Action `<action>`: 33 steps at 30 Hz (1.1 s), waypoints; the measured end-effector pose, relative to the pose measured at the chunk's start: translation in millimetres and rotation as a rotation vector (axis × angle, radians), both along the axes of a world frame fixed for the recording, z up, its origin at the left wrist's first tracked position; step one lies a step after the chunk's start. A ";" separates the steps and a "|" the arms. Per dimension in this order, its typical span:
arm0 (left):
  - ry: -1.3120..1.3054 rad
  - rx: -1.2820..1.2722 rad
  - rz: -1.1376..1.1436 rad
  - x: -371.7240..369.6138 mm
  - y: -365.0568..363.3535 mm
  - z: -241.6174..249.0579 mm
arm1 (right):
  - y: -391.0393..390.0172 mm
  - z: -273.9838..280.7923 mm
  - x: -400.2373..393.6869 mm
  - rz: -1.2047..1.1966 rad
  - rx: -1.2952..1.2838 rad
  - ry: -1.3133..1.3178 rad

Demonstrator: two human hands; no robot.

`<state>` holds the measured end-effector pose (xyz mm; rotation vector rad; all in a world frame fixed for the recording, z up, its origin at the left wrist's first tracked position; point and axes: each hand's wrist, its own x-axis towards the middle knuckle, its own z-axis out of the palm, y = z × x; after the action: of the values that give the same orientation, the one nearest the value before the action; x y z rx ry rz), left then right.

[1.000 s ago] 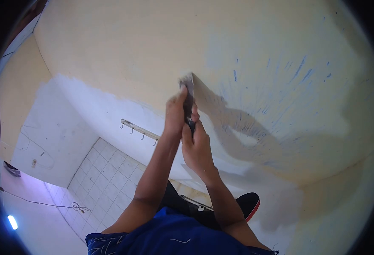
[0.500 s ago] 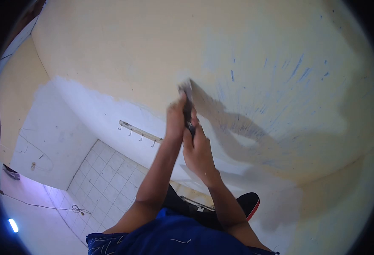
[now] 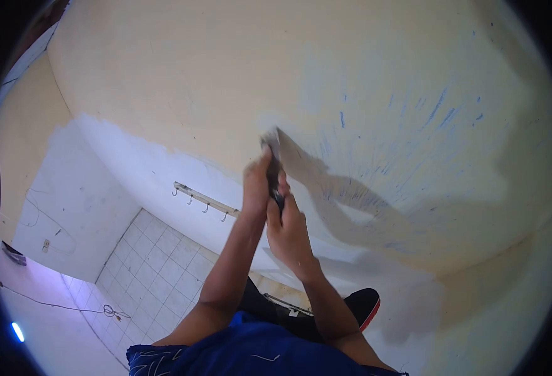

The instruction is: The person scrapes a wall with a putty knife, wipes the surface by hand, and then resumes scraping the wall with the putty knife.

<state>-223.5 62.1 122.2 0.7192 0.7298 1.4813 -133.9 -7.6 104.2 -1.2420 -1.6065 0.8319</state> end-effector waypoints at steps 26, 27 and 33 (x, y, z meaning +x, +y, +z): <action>-0.061 -0.007 0.042 -21.9 12.2 1.6 | 8.1 19.1 -28.3 -0.029 -0.079 -0.133; -0.116 -0.016 0.045 -25.7 12.6 8.4 | 10.0 29.7 -31.7 0.004 -0.124 -0.106; -0.065 -0.021 0.009 -4.5 3.2 -23.9 | 0.2 -19.6 -12.0 -0.073 0.188 -0.086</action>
<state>-228.0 65.4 98.3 0.6499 0.6985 1.4962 -145.9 -7.3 84.6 -1.2075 -1.6565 0.5747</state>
